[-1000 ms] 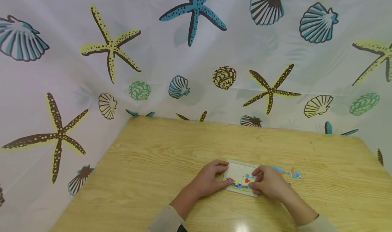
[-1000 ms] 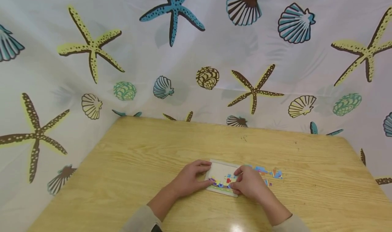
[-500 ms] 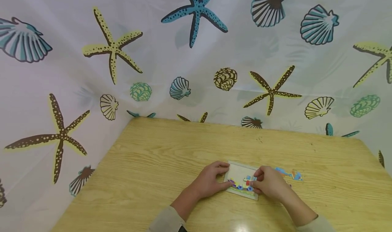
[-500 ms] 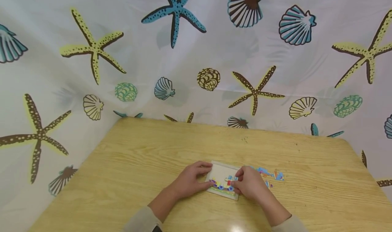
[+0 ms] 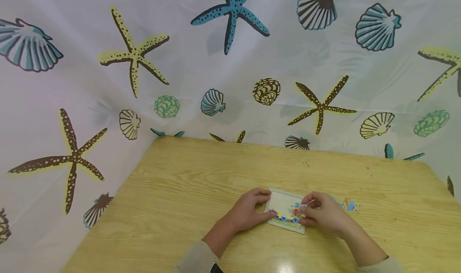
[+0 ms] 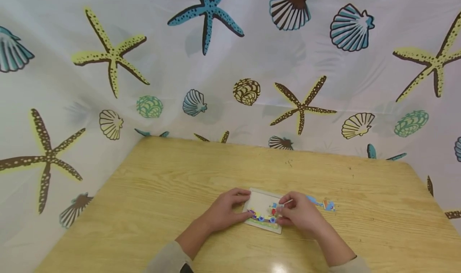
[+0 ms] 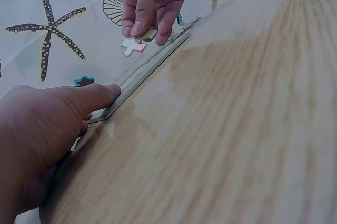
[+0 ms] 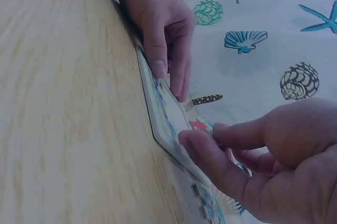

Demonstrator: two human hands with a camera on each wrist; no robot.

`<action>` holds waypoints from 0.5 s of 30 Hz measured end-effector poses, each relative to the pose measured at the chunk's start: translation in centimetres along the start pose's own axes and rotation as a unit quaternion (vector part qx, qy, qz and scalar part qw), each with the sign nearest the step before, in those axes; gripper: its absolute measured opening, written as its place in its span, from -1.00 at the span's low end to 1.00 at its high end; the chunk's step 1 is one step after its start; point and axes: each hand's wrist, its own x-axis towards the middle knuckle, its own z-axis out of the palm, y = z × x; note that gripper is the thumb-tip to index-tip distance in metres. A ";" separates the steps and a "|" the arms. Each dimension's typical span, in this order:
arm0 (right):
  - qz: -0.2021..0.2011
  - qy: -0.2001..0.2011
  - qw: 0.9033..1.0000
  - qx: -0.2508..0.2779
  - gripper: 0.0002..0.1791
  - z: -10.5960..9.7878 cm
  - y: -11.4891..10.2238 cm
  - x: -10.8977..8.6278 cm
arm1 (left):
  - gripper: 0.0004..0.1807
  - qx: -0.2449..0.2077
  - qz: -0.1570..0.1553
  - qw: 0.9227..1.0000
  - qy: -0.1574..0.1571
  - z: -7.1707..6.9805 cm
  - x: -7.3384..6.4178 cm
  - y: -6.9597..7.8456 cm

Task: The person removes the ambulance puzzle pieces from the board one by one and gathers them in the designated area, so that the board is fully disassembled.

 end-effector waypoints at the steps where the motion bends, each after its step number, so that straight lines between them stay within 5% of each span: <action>1: -0.003 -0.004 1.000 0.007 -0.72 -0.3 0.2 -0.1 | -0.38 0.001 0.001 1.000 0.000 0.0 0.0 0.0; 15: 0.008 0.027 0.999 0.019 -0.47 -5.8 3.3 -3.1 | -0.37 0.011 0.012 1.000 0.002 0.2 0.1 -0.1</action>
